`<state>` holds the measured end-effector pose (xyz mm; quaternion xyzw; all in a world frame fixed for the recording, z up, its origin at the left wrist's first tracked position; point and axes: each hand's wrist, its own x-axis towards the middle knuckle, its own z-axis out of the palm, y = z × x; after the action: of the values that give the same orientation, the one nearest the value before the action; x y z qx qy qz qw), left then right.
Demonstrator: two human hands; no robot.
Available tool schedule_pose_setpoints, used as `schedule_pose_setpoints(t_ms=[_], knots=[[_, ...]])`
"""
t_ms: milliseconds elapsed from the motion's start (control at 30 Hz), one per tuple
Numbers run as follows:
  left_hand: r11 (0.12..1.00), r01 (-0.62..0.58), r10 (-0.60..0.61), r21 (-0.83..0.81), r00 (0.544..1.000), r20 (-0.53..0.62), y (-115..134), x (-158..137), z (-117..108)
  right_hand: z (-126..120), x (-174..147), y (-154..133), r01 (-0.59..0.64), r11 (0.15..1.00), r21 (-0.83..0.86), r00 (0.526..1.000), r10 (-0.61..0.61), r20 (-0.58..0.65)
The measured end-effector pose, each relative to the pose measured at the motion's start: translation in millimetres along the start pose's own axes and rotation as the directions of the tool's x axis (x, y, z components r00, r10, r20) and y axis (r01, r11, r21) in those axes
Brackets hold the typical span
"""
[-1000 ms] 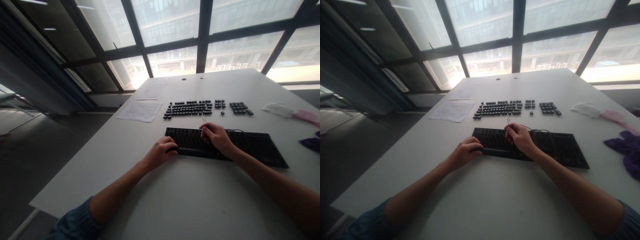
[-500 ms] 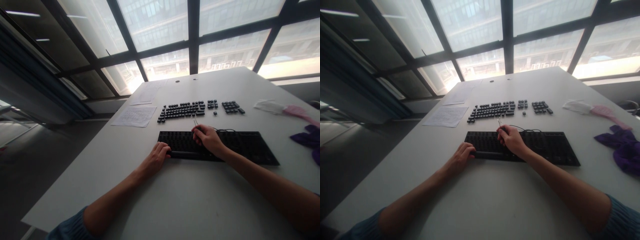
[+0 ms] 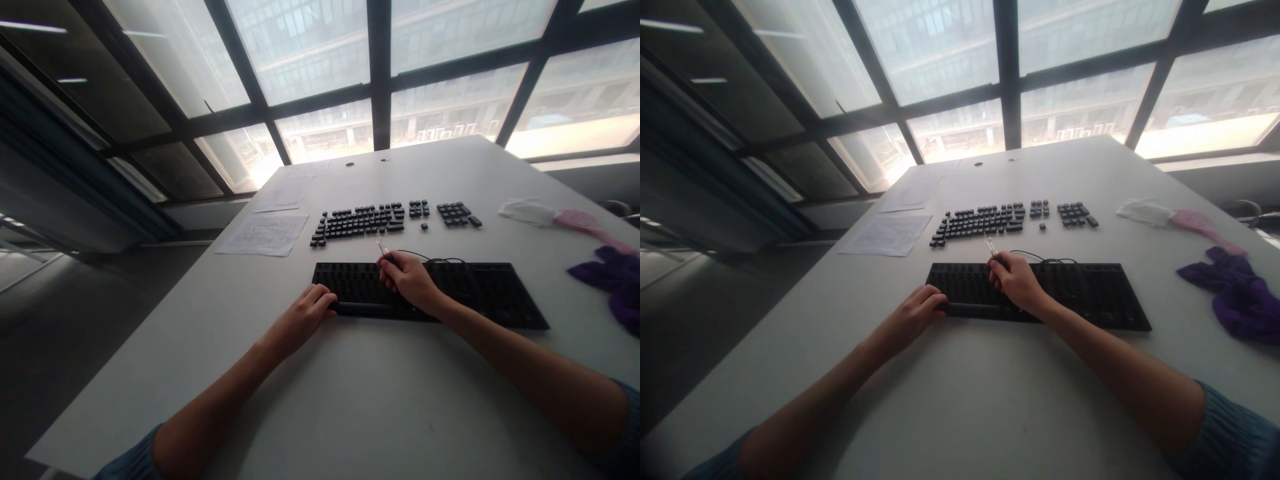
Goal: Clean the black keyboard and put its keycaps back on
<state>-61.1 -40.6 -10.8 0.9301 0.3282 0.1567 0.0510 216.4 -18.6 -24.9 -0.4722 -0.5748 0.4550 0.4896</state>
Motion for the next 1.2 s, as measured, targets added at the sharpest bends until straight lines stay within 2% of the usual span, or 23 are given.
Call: schedule_pose_setpoints(t_ms=[133,267,467,600,667,767,867,967,1033,1200], knots=[[0.991,0.005,0.005,-0.134,0.998,0.07,-7.5,5.9,-9.3,0.0,0.1,1.1,0.009,1.0,-0.012,1.0,-0.009,-0.001],[0.985,0.017,0.0,-0.173,0.995,0.101,-10.1,8.9,-10.6,0.2,-0.4,0.5,0.011,1.0,-0.018,1.0,-0.011,0.0],[0.983,-0.022,0.016,-0.185,0.999,-0.039,-12.3,3.9,8.0,-0.1,-0.8,-0.3,0.014,1.0,-0.01,1.0,-0.014,0.001],[0.966,0.002,-0.044,-0.259,0.987,-0.156,-12.1,1.0,15.5,-0.2,-0.9,-0.2,-0.001,1.0,0.002,1.0,0.001,0.006],[0.946,0.013,-0.075,-0.325,0.981,-0.179,-10.2,0.3,14.9,-0.2,-0.9,0.2,-0.006,1.0,0.01,1.0,0.005,0.009],[0.913,0.033,-0.104,-0.406,0.983,-0.154,-7.6,-0.7,10.0,-0.3,-0.7,0.8,0.0,1.0,0.017,1.0,0.0,0.013],[0.885,0.095,-0.214,-0.455,0.952,-0.218,-12.2,1.4,1.2,-0.6,-0.5,0.7,-0.004,1.0,0.025,1.0,0.003,0.014],[0.891,0.167,-0.328,-0.421,0.88,-0.345,-29.7,15.3,-9.4,-1.1,-0.5,-0.4,-0.009,0.999,0.033,1.0,0.008,0.014],[0.921,0.211,-0.335,-0.327,0.857,-0.392,-47.5,33.7,-14.4,-1.2,-0.4,-1.0,-0.008,0.999,0.035,1.0,0.008,0.015],[0.957,0.286,-0.288,-0.058,0.898,-0.332,-93.2,93.4,-6.4,-0.9,0.3,0.0,0.006,0.999,0.045,1.0,-0.006,0.002]])
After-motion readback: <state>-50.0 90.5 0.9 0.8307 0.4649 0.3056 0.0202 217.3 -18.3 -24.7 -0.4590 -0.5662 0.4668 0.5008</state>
